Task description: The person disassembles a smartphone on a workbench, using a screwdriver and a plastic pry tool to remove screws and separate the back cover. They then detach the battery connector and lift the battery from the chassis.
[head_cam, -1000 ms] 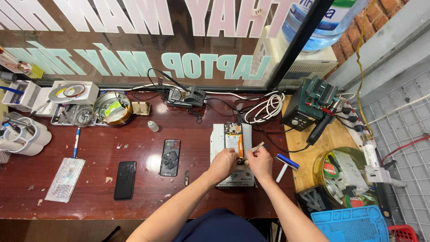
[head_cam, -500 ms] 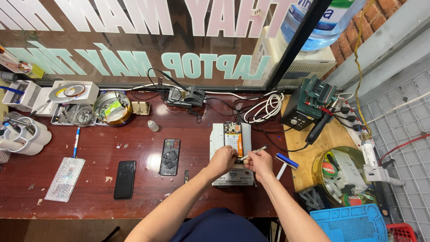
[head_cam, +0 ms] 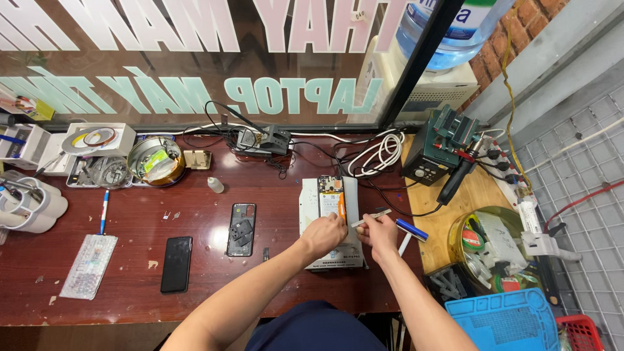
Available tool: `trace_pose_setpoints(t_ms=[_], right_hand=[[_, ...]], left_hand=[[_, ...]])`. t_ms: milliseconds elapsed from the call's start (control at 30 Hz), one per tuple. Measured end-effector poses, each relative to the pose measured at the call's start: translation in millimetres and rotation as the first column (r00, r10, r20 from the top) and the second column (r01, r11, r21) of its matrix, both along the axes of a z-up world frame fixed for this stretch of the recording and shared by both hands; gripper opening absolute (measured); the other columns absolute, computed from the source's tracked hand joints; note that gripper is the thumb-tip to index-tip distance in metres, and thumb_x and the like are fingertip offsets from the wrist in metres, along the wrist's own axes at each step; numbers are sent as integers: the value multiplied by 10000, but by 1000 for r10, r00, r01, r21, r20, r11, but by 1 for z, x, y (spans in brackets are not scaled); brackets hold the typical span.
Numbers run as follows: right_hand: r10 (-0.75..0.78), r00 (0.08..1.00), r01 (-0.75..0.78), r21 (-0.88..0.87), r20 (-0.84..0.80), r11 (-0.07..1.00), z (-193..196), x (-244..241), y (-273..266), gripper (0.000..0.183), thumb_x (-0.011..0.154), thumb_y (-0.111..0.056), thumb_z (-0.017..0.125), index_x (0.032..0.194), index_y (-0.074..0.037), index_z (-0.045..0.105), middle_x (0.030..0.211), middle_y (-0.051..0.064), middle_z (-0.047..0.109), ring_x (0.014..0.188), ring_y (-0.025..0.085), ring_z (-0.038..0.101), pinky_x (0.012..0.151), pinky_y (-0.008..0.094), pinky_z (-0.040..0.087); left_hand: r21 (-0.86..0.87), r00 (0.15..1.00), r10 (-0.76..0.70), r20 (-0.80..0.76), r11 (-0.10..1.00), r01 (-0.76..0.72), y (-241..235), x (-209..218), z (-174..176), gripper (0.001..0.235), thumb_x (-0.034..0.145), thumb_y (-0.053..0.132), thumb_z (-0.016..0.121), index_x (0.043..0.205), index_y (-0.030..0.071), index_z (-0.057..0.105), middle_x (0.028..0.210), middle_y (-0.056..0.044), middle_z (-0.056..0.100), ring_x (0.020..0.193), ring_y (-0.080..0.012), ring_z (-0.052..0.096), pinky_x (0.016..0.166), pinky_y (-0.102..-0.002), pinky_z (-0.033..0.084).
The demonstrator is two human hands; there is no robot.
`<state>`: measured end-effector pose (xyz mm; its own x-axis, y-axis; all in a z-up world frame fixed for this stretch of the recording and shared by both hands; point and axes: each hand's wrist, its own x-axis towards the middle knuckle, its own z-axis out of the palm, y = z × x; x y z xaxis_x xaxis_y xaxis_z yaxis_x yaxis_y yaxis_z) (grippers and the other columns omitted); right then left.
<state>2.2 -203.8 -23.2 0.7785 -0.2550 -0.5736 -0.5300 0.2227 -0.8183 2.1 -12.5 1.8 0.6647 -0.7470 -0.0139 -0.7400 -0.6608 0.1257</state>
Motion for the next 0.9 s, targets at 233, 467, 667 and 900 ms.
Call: trace_pose_setpoints(t_ms=[233,467,667,900], right_hand=[[-40,999,41,28,-23,999,-10,-3,-14,126,950,-142,661,999,-43,602,857,60,647,712,164,671,611,335,588],[-42,994,49,-68,105,996,-21,4,-19,137,960,-125,658,1016,-18,595,846,74,658,691,157,661,597,314,550],[183,921,-116,-205,343,972,-3,41,-11,166,936,-44,513,1027,0,645,880,72,706,705,129,650,651,282,555],[671,687,-259,-768,279,585,34,75,34,262,859,-67,605,1107,-82,687,992,115,761,916,278,740,798,380,573]], left_hand=[[319,997,-66,41,947,49,-13,-7,7,154,983,43,572,1046,-45,682,951,-170,681,851,-245,670,722,-342,612],[155,993,-33,111,988,16,-8,-11,-1,149,931,74,579,968,-20,689,961,-171,681,900,-271,672,754,-359,591],[8,993,104,52,994,-105,-4,-11,3,168,911,97,571,1010,-5,661,994,-148,660,966,-271,635,845,-377,543],[-358,929,344,-134,858,-369,10,-36,30,403,873,241,724,1155,-32,633,1092,-158,617,1055,-297,564,858,-426,462]])
